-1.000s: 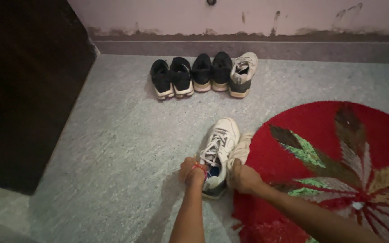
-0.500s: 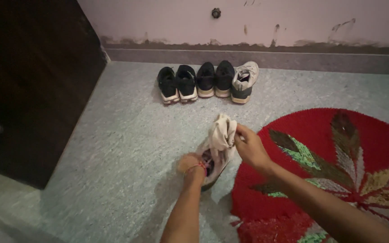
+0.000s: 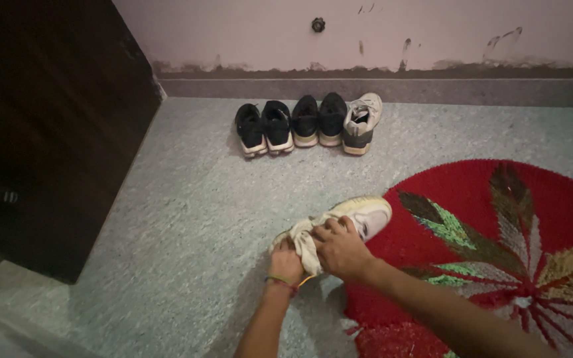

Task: The person wipes several pairs of sneakers with a cloth, handling them one at a time. The person cleans the uppers and soles of black and white sneakers, then places each cleaned shoe back in a line against the wall.

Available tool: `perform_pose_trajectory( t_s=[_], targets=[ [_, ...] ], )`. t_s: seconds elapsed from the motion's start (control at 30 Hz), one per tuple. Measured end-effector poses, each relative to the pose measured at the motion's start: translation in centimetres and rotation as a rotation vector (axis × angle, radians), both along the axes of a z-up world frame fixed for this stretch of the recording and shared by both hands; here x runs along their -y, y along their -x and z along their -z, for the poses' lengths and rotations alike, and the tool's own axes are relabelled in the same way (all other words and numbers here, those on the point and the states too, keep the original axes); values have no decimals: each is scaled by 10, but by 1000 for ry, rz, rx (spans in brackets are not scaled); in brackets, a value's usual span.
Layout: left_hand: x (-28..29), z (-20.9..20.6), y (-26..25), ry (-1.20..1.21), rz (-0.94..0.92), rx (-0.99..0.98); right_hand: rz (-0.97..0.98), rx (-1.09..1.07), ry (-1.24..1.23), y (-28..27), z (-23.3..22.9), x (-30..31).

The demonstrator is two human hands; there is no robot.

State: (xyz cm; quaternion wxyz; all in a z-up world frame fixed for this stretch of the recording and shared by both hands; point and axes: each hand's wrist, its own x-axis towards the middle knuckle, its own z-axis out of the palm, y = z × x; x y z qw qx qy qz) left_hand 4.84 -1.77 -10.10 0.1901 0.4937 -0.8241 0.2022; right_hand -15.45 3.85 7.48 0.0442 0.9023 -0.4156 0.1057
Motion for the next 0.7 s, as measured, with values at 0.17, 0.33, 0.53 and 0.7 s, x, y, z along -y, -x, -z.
perform_pose_trajectory(
  t_s=[0.17,0.33,0.53,0.7],
  targets=[
    [-30,-8,1,72,-3,7,235,-212,-173,9,-29,8],
    [-36,-24,11,-175,-71,11,378,-177,-70,43,-38,8],
    [-32,-35,18,-269,-94,19,756,-112,-184,94,-19,19],
    [-31,-47,19,-183,-80,-33,825,-86,-194,93,-1,35]
  ],
)
